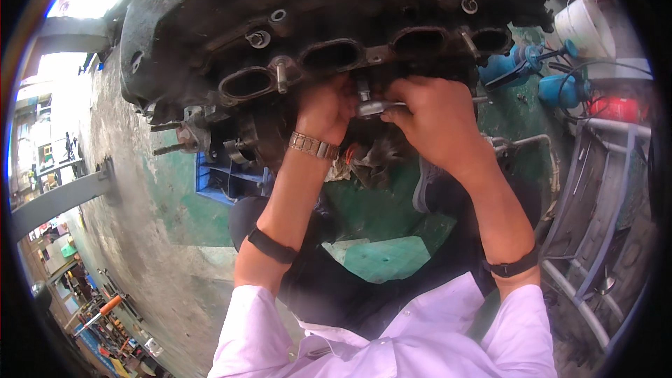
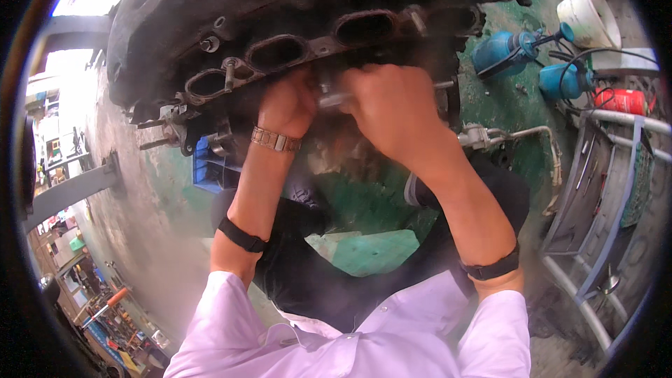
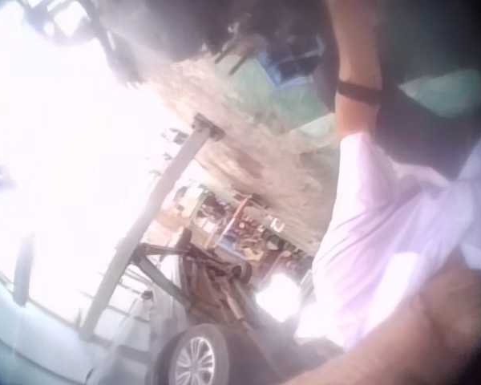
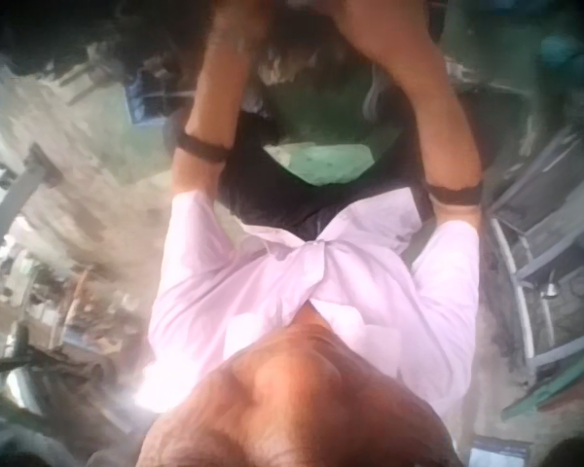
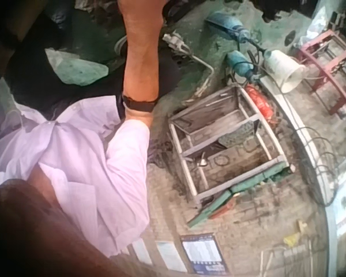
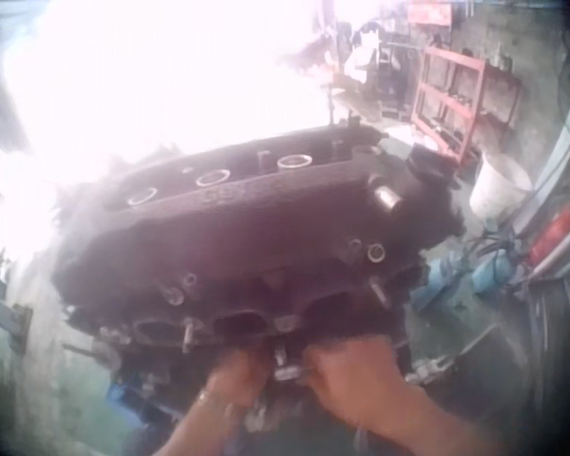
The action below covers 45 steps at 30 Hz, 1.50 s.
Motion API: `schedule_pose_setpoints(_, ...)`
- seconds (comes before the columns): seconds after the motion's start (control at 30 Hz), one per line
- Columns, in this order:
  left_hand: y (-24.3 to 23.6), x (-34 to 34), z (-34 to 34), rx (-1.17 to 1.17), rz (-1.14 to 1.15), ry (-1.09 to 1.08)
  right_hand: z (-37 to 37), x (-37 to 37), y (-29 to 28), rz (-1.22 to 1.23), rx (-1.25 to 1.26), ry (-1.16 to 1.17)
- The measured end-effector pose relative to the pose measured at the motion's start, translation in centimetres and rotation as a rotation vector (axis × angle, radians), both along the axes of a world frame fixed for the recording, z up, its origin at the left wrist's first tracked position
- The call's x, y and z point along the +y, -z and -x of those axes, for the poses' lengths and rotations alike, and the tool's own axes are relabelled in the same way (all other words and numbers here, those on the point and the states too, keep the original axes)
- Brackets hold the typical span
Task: The person uses a ratchet to loosen and remove bolts from a car engine block. They remove each bolt by hand and place them aside, continuing to work on multiple bolt locations around the engine.
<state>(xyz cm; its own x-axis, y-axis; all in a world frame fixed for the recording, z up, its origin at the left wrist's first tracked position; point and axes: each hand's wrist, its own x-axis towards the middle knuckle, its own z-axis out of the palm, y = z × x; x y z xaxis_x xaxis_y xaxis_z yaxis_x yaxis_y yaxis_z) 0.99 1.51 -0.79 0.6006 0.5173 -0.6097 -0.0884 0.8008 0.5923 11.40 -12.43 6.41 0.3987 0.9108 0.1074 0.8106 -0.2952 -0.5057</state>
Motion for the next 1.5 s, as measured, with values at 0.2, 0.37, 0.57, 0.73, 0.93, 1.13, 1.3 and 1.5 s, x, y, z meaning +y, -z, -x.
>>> schedule_pose_setpoints(0.2, 1.4, -0.9, 0.3, 0.068, -0.246, 0.016, 0.2, 0.3, -0.2, 0.054, 0.038, 0.028)
schedule_pose_setpoints(0.37, 6.1, 1.1, 1.1, -0.496, 0.064, 0.185, -0.2, 0.4, 0.8, -0.046, 0.016, 0.006)
schedule_pose_setpoints(0.57, 5.2, -0.2, 0.1, 0.003, -0.039, 0.076, -0.6, -0.1, 1.7, 0.11, 0.197, 0.057)
schedule_pose_setpoints(0.73, 2.7, -1.2, 0.6, -0.037, -0.223, 0.057, -1.1, -0.4, 3.3, 0.067, 0.364, 0.101)
schedule_pose_setpoints(0.93, 4.3, -1.0, 1.0, -0.072, -0.587, 0.138, -0.7, -0.8, 5.2, 0.038, 0.608, 0.125)
schedule_pose_setpoints(1.13, 4.2, -0.3, 1.6, -0.15, -0.12, 0.182, 0.2, -0.8, 6.6, -0.07, 0.747, 0.105)
schedule_pose_setpoints(1.3, 2.1, -0.6, 0.8, -0.023, -0.084, 0.126, 1.5, -0.7, 7.8, -0.06, 0.697, 0.064)
schedule_pose_setpoints(1.5, 0.4, -0.3, 0.8, 0.036, 0.057, 0.12, 2.8, -0.3, 9.8, 0.062, 0.775, 0.05)
